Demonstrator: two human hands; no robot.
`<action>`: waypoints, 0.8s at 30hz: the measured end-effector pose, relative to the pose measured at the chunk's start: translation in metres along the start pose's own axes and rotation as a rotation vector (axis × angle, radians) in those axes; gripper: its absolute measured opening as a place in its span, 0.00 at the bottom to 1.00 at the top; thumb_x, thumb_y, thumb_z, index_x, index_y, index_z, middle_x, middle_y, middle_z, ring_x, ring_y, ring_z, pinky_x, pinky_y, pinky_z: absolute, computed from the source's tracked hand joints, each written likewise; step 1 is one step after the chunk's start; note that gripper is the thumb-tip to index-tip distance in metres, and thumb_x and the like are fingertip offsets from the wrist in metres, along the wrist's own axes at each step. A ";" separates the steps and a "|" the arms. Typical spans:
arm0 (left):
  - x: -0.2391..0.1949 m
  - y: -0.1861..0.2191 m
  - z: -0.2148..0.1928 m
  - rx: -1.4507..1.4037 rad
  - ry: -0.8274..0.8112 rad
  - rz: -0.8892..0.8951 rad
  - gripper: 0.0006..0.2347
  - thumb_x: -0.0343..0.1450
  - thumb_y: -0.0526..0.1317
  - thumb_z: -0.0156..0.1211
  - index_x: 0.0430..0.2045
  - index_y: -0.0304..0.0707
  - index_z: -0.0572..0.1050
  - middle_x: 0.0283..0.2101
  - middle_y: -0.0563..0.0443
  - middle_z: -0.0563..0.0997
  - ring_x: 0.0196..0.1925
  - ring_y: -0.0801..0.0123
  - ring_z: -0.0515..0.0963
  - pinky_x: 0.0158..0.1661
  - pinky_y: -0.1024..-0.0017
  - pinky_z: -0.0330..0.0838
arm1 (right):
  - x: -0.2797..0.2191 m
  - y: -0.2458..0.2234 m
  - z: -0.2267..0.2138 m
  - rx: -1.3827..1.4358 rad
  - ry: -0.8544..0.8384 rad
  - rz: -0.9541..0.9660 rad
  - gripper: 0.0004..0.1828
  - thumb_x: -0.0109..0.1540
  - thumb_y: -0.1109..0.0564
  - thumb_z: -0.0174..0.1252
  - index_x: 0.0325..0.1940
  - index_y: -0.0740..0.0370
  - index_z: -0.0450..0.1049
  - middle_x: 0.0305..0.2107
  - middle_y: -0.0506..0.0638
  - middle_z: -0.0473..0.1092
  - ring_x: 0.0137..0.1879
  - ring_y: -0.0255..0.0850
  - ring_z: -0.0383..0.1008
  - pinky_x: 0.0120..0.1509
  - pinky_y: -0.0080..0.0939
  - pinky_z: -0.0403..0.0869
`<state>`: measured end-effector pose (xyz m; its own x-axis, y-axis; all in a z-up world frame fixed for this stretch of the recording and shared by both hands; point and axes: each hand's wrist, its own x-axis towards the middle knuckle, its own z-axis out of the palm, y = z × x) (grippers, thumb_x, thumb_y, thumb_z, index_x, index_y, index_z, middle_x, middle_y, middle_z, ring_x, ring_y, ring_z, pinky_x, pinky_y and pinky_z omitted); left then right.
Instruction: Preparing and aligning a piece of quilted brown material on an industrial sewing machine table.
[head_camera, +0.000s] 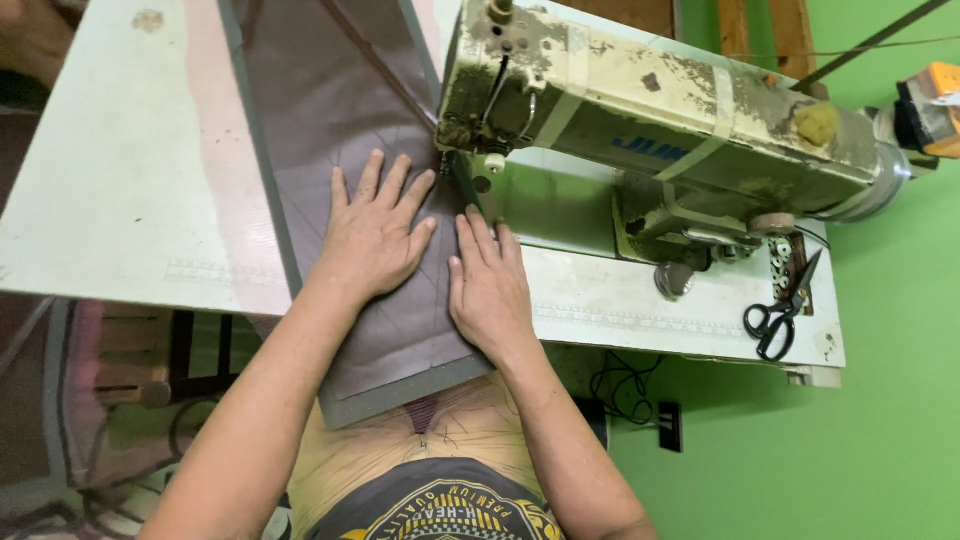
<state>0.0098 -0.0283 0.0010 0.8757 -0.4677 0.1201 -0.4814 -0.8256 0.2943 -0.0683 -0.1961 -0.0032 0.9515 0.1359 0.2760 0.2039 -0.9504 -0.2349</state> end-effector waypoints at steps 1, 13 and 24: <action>0.002 -0.001 0.001 0.000 0.013 -0.003 0.26 0.77 0.55 0.40 0.71 0.51 0.62 0.74 0.40 0.60 0.78 0.40 0.51 0.66 0.27 0.41 | 0.001 0.001 -0.001 -0.009 -0.004 0.005 0.28 0.69 0.53 0.43 0.73 0.64 0.62 0.69 0.57 0.60 0.69 0.65 0.59 0.75 0.62 0.58; 0.008 -0.007 0.004 0.033 0.091 0.029 0.25 0.78 0.54 0.41 0.69 0.46 0.65 0.71 0.38 0.65 0.76 0.40 0.55 0.67 0.31 0.45 | 0.007 0.004 -0.002 -0.028 -0.032 0.005 0.28 0.69 0.53 0.43 0.73 0.62 0.62 0.68 0.58 0.61 0.69 0.65 0.59 0.73 0.62 0.59; -0.052 0.022 -0.024 -0.007 -0.041 0.095 0.25 0.77 0.57 0.40 0.69 0.54 0.64 0.72 0.39 0.62 0.76 0.33 0.52 0.64 0.24 0.44 | -0.016 0.010 -0.015 0.104 -0.042 0.065 0.28 0.69 0.54 0.45 0.73 0.66 0.62 0.70 0.62 0.58 0.73 0.66 0.55 0.78 0.60 0.54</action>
<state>-0.0454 -0.0147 0.0244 0.8234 -0.5568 0.1093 -0.5621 -0.7743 0.2905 -0.0850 -0.2116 0.0037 0.9718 0.0885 0.2184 0.1621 -0.9237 -0.3470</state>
